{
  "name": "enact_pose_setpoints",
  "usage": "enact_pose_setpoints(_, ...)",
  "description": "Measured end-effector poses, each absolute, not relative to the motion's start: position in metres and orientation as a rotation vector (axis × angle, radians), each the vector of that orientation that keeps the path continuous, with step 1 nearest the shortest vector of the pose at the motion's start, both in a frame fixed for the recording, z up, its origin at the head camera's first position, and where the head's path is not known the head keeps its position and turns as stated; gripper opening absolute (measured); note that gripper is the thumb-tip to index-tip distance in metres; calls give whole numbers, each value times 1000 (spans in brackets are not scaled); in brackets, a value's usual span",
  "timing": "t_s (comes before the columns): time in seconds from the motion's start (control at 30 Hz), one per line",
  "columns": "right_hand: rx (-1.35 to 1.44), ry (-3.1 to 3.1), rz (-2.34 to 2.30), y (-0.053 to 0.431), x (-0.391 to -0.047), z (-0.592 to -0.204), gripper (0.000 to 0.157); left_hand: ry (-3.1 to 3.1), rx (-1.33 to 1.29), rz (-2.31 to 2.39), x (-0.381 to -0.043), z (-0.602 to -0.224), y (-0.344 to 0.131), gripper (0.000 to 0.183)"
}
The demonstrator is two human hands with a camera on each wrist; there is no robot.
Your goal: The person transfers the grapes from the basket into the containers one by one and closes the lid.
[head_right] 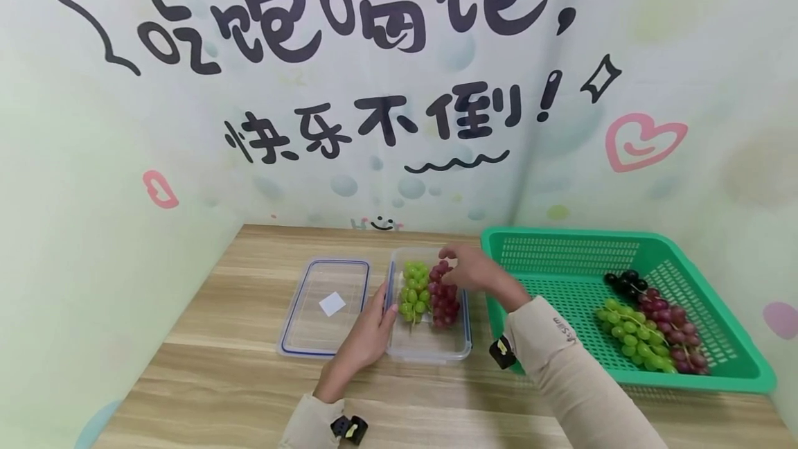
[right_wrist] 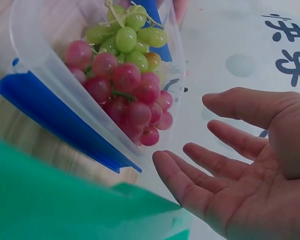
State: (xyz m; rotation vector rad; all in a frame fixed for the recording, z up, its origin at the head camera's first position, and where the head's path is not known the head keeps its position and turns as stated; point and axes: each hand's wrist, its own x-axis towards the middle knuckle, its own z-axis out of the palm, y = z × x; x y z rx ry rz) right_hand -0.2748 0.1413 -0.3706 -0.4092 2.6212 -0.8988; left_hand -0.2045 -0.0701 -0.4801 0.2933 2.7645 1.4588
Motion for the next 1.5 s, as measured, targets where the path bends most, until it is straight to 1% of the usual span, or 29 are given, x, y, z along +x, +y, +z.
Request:
enact_pose_setpoints(0.73, -403, 2665, -1020, 180, -276, -353, 43, 2748, 264, 1452, -205, -480, -69, 56)
enact_pose_setpoints(1.23, -322, 2827, -876, 222, -278, -352, 50, 2755, 267, 1441, -205, -480, -69, 55)
enact_pose_setpoints(1.5, -298, 2901, -796, 247, -279, -358, 53, 2749, 263, 1450, -204, -479, -69, 55)
